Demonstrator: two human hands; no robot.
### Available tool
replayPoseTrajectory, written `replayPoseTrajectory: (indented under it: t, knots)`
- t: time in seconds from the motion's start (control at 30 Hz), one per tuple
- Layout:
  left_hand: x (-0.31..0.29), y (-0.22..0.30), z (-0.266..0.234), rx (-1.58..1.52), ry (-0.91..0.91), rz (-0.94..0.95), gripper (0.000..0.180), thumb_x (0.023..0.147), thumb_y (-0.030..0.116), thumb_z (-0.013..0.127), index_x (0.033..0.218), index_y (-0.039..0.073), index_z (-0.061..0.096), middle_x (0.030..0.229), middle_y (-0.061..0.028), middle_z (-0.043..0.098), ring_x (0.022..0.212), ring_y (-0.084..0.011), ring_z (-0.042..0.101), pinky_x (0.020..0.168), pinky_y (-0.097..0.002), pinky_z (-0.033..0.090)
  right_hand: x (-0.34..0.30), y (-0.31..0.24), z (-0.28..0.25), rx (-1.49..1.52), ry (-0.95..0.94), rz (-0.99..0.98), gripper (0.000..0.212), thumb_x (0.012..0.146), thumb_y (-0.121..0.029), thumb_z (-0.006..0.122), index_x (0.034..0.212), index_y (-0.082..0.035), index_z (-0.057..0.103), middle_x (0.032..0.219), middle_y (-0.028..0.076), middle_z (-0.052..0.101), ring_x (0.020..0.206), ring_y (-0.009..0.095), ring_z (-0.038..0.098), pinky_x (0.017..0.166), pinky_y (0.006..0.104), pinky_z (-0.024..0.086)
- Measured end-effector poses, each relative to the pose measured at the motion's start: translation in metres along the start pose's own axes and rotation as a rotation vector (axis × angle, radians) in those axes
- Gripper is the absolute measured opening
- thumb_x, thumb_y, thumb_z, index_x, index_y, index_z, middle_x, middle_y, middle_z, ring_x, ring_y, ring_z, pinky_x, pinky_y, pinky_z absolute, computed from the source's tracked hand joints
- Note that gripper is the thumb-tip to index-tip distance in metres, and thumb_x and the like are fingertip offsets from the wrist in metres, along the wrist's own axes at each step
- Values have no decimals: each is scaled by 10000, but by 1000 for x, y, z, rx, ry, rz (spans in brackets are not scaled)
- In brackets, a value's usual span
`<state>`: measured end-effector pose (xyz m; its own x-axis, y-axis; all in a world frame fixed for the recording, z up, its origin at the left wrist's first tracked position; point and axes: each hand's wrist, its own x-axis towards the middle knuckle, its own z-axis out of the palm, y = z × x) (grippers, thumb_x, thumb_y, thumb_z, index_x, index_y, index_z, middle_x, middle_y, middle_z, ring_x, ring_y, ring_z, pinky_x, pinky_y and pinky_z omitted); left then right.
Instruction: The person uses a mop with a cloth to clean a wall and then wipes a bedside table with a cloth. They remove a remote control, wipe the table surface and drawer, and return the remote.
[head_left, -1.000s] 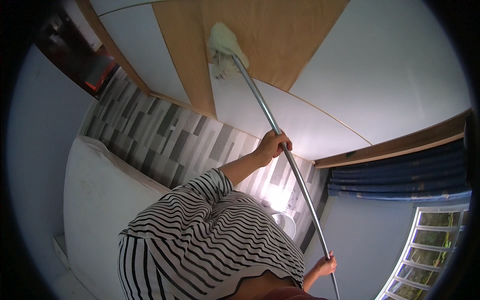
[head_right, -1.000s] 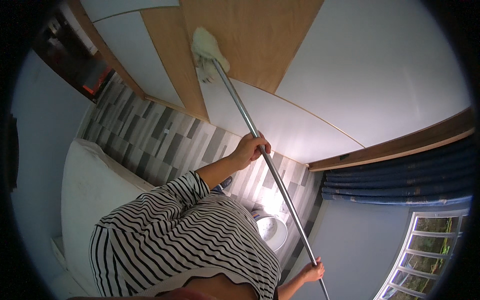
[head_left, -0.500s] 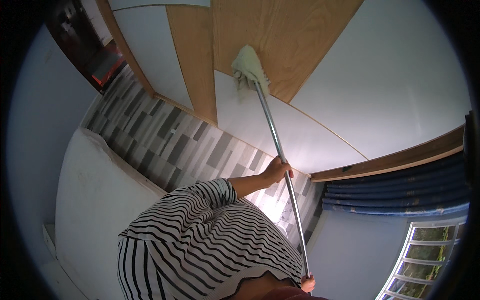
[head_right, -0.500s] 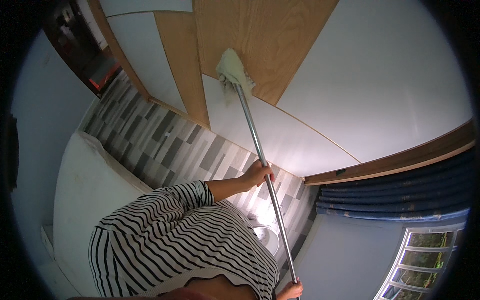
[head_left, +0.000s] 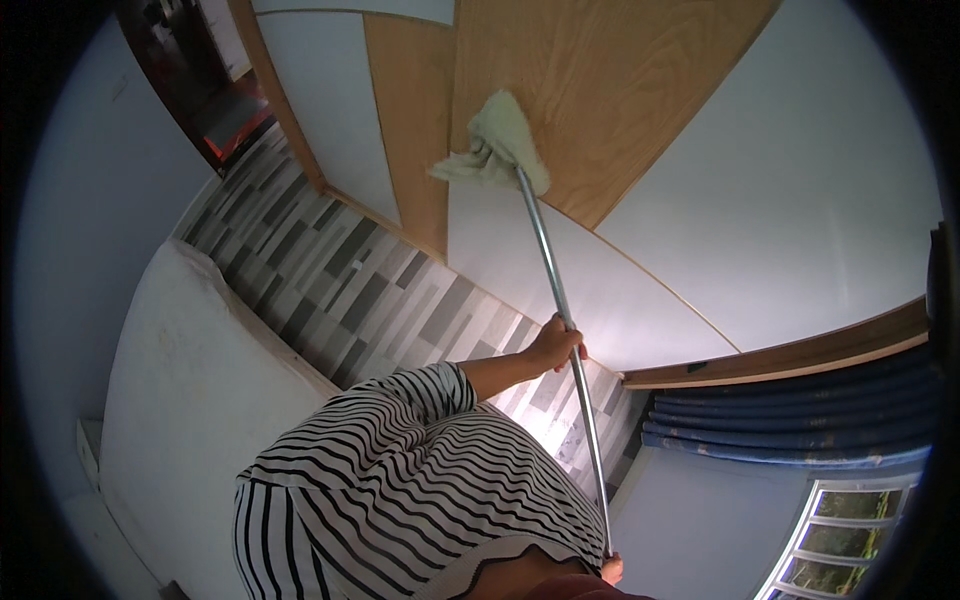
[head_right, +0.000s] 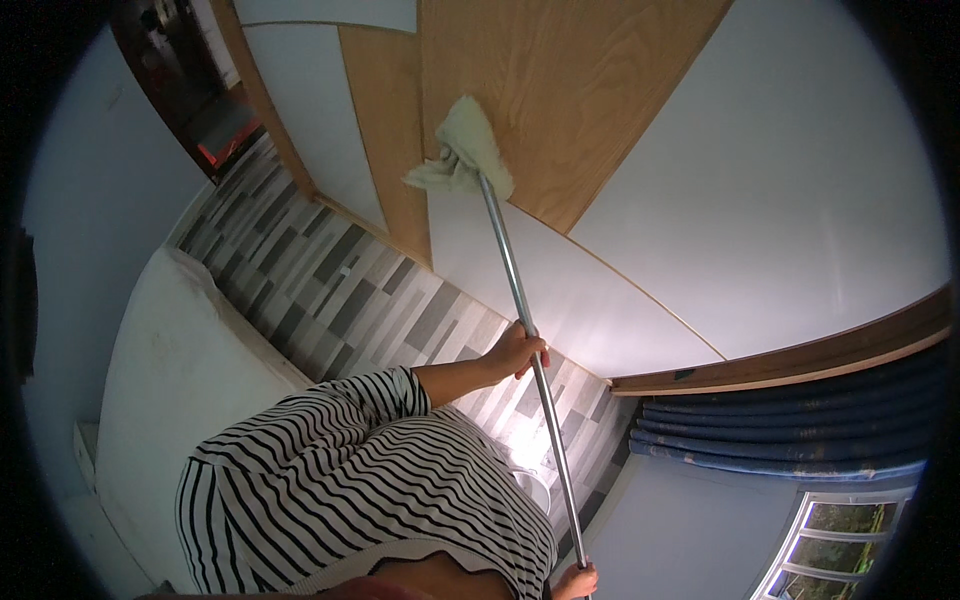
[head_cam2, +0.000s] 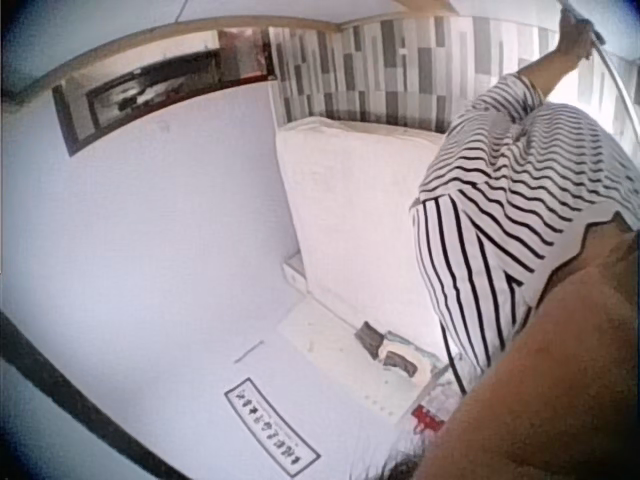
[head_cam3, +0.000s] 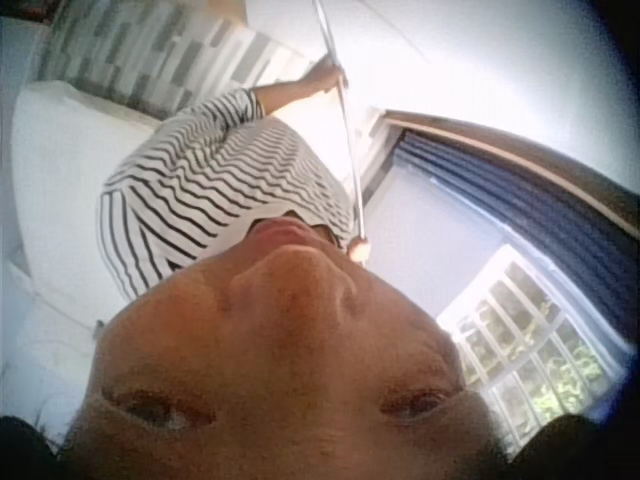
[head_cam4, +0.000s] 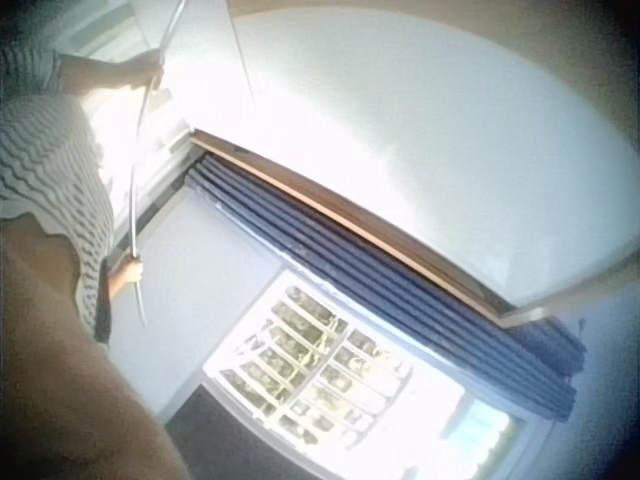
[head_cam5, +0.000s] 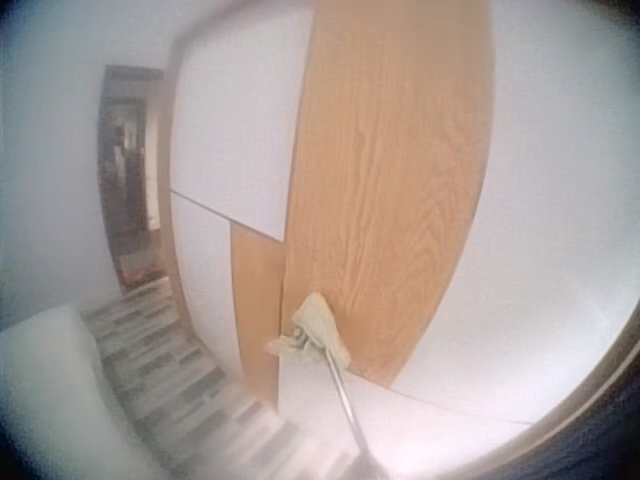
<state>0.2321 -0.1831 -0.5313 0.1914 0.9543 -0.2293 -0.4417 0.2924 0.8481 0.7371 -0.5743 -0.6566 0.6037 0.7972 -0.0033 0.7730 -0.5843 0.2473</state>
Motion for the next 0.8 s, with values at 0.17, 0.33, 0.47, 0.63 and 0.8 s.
replayPoseTrajectory:
  t: [0.17, 0.33, 0.47, 0.63, 0.8]
  knots:
    - [-25, 3, -18, 58, 63, -60, 229, 852, 109, 486, 951, -32, 336, 724, -164, 616, 310, -113, 404, 259, -245, 316, -25, -40, -57, -25, 72, 78, 253, 770, -360, 599, 735, -120, 670, 713, 135, 647, 668, 373, 618, 547, 490, 447]
    - [-34, 50, 22, 53, -213, 90, 261, 915, 150, 454, 1017, 11, 258, 732, -131, 596, 331, -115, 438, 297, -239, 374, -38, -58, -64, 13, 131, 72, 291, 800, -359, 564, 708, -101, 660, 697, 142, 632, 649, 355, 605, 544, 470, 455]
    - [-34, 40, 17, 86, -125, 78, 297, 897, 141, 434, 1066, 0, 233, 676, -117, 585, 320, -132, 436, 274, -250, 363, -49, -68, -38, 0, 197, 31, 300, 819, -365, 539, 718, -107, 653, 703, 128, 621, 639, 332, 593, 537, 459, 452]
    - [-19, 3, -18, 73, 101, -84, 246, 864, 113, 475, 977, -32, 312, 686, -143, 598, 313, -125, 436, 264, -247, 365, -42, -76, -37, 17, 210, 41, 312, 844, -372, 508, 731, -115, 644, 712, 111, 608, 627, 302, 578, 529, 444, 448]
    - [-28, 7, -21, 66, -29, -50, 242, 861, 108, 486, 935, -57, 325, 705, -148, 603, 332, -127, 456, 268, -259, 373, -54, -63, -35, -25, 228, 39, 326, 868, -379, 477, 745, -123, 635, 720, 94, 595, 614, 273, 563, 521, 429, 445]
